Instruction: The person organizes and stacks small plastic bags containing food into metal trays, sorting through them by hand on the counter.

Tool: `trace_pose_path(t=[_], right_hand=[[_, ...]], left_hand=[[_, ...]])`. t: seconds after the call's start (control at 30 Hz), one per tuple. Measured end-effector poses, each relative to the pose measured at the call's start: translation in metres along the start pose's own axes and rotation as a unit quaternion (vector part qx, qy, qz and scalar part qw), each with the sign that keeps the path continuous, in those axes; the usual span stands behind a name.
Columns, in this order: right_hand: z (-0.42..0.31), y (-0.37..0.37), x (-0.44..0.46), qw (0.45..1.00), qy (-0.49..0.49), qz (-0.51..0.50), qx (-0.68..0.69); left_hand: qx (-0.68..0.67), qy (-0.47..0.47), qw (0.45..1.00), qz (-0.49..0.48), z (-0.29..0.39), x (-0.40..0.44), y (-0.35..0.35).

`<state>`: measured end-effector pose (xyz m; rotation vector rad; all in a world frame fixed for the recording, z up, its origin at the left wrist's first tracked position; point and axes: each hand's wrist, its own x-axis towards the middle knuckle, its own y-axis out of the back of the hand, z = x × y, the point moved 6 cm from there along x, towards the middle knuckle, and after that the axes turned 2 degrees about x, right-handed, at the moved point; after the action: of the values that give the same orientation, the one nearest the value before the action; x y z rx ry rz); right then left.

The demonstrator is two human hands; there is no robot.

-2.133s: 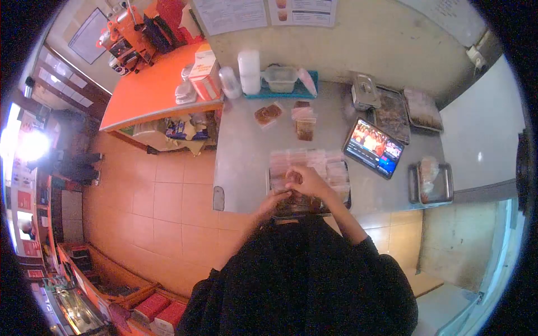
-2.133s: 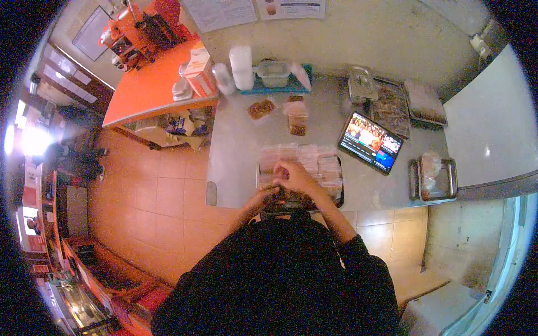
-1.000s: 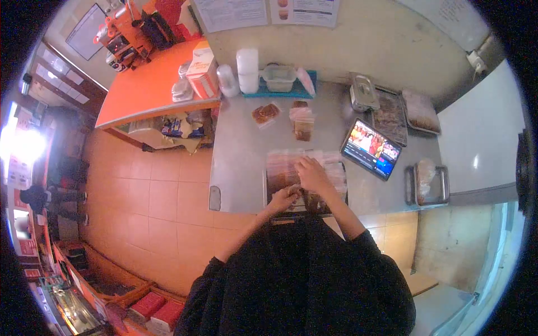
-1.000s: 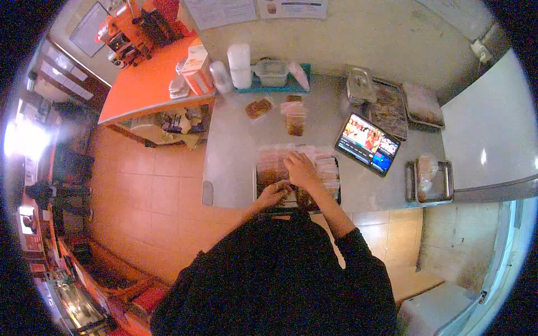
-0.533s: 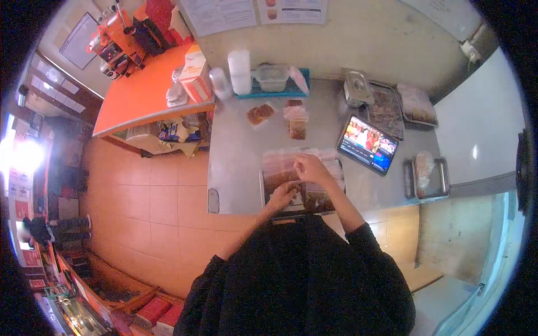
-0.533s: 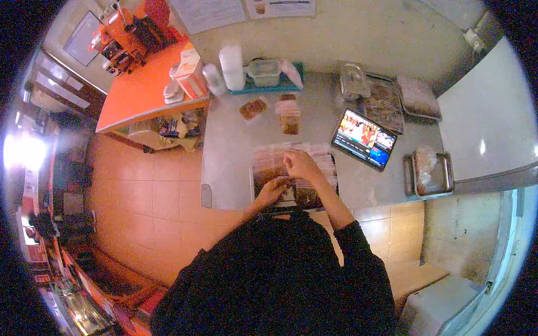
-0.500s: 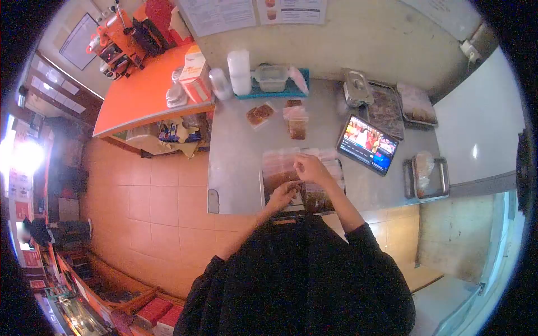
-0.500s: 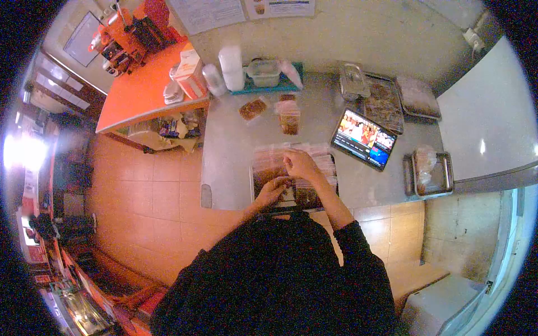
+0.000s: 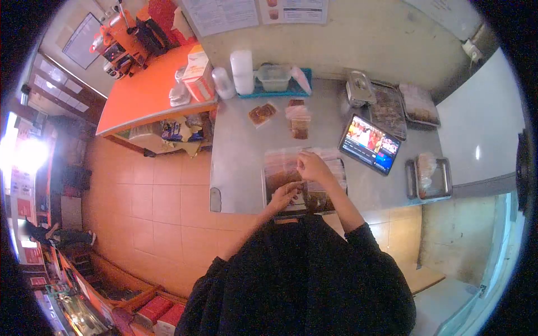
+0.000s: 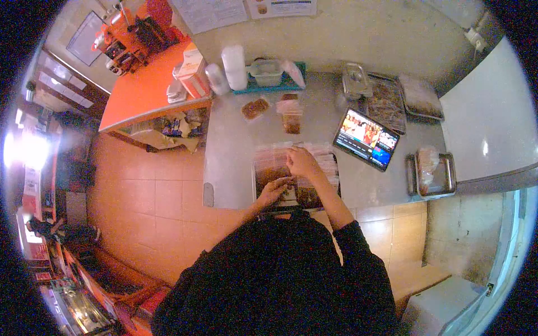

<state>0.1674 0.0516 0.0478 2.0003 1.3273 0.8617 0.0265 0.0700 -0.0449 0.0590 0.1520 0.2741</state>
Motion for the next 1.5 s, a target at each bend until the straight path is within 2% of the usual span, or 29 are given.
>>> trace_pose_path(t=[0.07, 0.17, 0.2, 0.27, 0.3, 0.33, 0.37, 0.4, 0.43, 0.47, 0.5, 0.53, 0.57, 0.6, 0.67, 0.77, 0.9, 0.97, 1.1, 1.17, 1.2, 1.27, 1.3, 1.37, 1.4, 1.47, 1.5], right_hand=[[0.000, 0.001, 0.000, 1.000, -0.022, -0.020, -0.001], [-0.003, 0.006, -0.003, 0.999, -0.029, -0.033, -0.001], [-0.004, 0.011, -0.005, 0.999, -0.033, 0.000, -0.013], [-0.011, 0.022, -0.007, 0.998, -0.036, 0.034, -0.026], [-0.018, 0.027, -0.008, 0.999, 0.008, 0.043, 0.012], [-0.029, 0.033, -0.010, 0.996, 0.052, 0.051, 0.050], [-0.038, 0.036, -0.015, 0.996, 0.052, 0.050, 0.051], [-0.045, 0.028, -0.020, 0.982, 0.016, -0.028, 0.185], [-0.052, 0.017, -0.025, 0.943, -0.021, -0.104, 0.315], [-0.056, 0.013, -0.027, 0.943, -0.021, -0.104, 0.315], [-0.059, 0.009, -0.029, 0.960, -0.005, -0.112, 0.258], [-0.061, 0.004, -0.032, 0.972, 0.010, -0.120, 0.200], [-0.059, -0.002, -0.031, 0.977, 0.016, -0.085, 0.192], [-0.055, -0.006, -0.032, 0.977, 0.018, -0.087, 0.193], [-0.060, -0.006, -0.027, 0.981, 0.014, -0.093, 0.172], [-0.061, -0.009, -0.023, 0.972, -0.023, -0.077, 0.223], [-0.070, -0.006, -0.015, 0.972, -0.029, -0.055, 0.228], [-0.072, 0.007, -0.009, 0.982, -0.020, 0.018, 0.185], [-0.080, 0.025, -0.001, 0.978, -0.052, -0.022, 0.202], [-0.087, 0.022, 0.000, 0.983, -0.035, -0.104, 0.150], [-0.081, 0.014, -0.001, 0.983, -0.033, -0.106, 0.149], [-0.073, -0.018, -0.007, 0.973, -0.014, -0.170, 0.155], [-0.070, -0.025, -0.010, 0.973, -0.012, -0.171, 0.155], [-0.073, -0.041, -0.014, 0.970, -0.005, -0.228, 0.085], [-0.070, -0.049, -0.013, 0.970, -0.004, -0.229, 0.084], [-0.061, -0.053, -0.006, 0.987, -0.009, -0.134, 0.090], [-0.058, -0.055, -0.004, 0.987, -0.007, -0.134, 0.089]], left_hand=[[-0.064, 0.059, 0.996, -0.017, -0.001, -0.003, -0.002], [-0.044, 0.025, 0.999, -0.007, 0.008, -0.004, -0.001], [-0.044, 0.025, 0.999, -0.005, 0.009, -0.005, 0.000], [-0.085, 0.116, 0.990, -0.007, 0.009, -0.009, 0.001], [-0.084, 0.116, 0.990, -0.005, 0.012, -0.009, 0.002], [-0.094, 0.065, 0.993, -0.004, 0.017, -0.009, 0.003], [-0.103, 0.015, 0.995, -0.005, 0.021, -0.009, 0.003], [-0.103, 0.015, 0.995, -0.005, 0.019, -0.010, 0.005], [-0.087, -0.017, 0.996, -0.009, 0.022, -0.012, 0.008], [-0.071, -0.049, 0.996, -0.014, 0.026, -0.014, 0.011], [-0.071, -0.049, 0.996, -0.014, 0.026, -0.019, 0.012], [-0.191, 0.059, 0.979, -0.037, 0.023, -0.026, 0.007], [-0.306, 0.165, 0.936, -0.060, 0.023, -0.036, -0.001], [-0.306, 0.165, 0.936, -0.058, 0.032, -0.042, -0.001], [-0.408, 0.213, 0.887, -0.046, 0.043, -0.055, -0.003], [-0.361, 0.174, 0.916, 0.018, 0.036, -0.059, 0.010], [-0.394, 0.211, 0.894, 0.046, 0.031, -0.074, 0.015], [-0.379, 0.151, 0.909, 0.082, 0.047, -0.084, 0.024], [-0.378, 0.124, 0.910, 0.113, 0.020, -0.105, 0.052], [-0.335, 0.104, 0.923, 0.161, 0.024, -0.114, 0.068], [-0.336, 0.102, 0.922, 0.163, 0.025, -0.117, 0.070], [-0.258, 0.111, 0.948, 0.146, 0.052, -0.123, 0.072], [-0.259, 0.111, 0.948, 0.149, 0.047, -0.121, 0.072], [-0.170, 0.088, 0.981, 0.032, 0.047, -0.108, 0.055], [-0.170, 0.087, 0.981, 0.033, 0.045, -0.103, 0.050], [-0.216, 0.119, 0.968, -0.040, 0.069, -0.091, 0.029], [-0.201, 0.142, 0.968, -0.040, 0.083, -0.087, 0.025]])
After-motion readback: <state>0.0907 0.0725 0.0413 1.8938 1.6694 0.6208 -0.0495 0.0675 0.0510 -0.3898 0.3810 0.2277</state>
